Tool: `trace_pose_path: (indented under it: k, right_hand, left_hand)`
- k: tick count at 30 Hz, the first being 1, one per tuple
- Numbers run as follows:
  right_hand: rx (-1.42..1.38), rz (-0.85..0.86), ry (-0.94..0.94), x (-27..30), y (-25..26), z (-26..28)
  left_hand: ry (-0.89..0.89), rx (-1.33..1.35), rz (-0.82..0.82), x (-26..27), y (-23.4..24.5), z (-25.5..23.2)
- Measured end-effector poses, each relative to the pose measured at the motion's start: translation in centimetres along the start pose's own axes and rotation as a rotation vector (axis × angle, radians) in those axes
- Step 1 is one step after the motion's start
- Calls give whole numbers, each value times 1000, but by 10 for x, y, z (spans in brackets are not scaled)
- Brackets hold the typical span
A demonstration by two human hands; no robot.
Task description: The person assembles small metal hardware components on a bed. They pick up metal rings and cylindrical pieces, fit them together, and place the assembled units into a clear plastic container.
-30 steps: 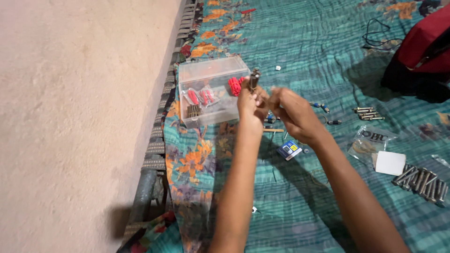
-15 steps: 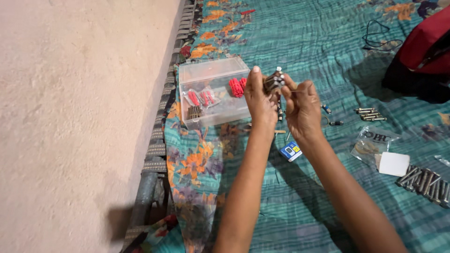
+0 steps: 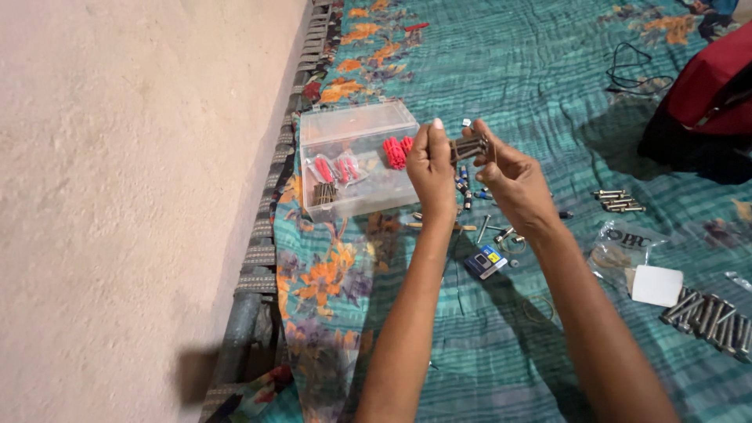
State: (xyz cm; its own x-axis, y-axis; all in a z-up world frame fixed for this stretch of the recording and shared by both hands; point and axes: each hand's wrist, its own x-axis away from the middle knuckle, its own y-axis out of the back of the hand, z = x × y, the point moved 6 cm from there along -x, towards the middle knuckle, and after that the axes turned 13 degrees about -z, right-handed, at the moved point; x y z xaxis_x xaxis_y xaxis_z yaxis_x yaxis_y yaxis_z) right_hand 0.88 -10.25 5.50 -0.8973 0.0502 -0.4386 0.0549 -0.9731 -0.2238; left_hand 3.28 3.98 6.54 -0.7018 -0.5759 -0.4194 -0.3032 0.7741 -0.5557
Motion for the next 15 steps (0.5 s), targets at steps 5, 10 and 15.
trace_pose_path:
  k: [5, 10, 15]
  right_hand:
    - [-123, -99, 33, -2, 4, 7]
    - [-108, -99, -27, -2, 9, 18]
    - [109, -56, -85, 1, 5, 21]
  left_hand:
    - [-133, -87, 102, 12, -9, -14]
    - [-195, -234, 163, 13, -10, -22]
    - [-374, -512, 263, 9, -12, -29]
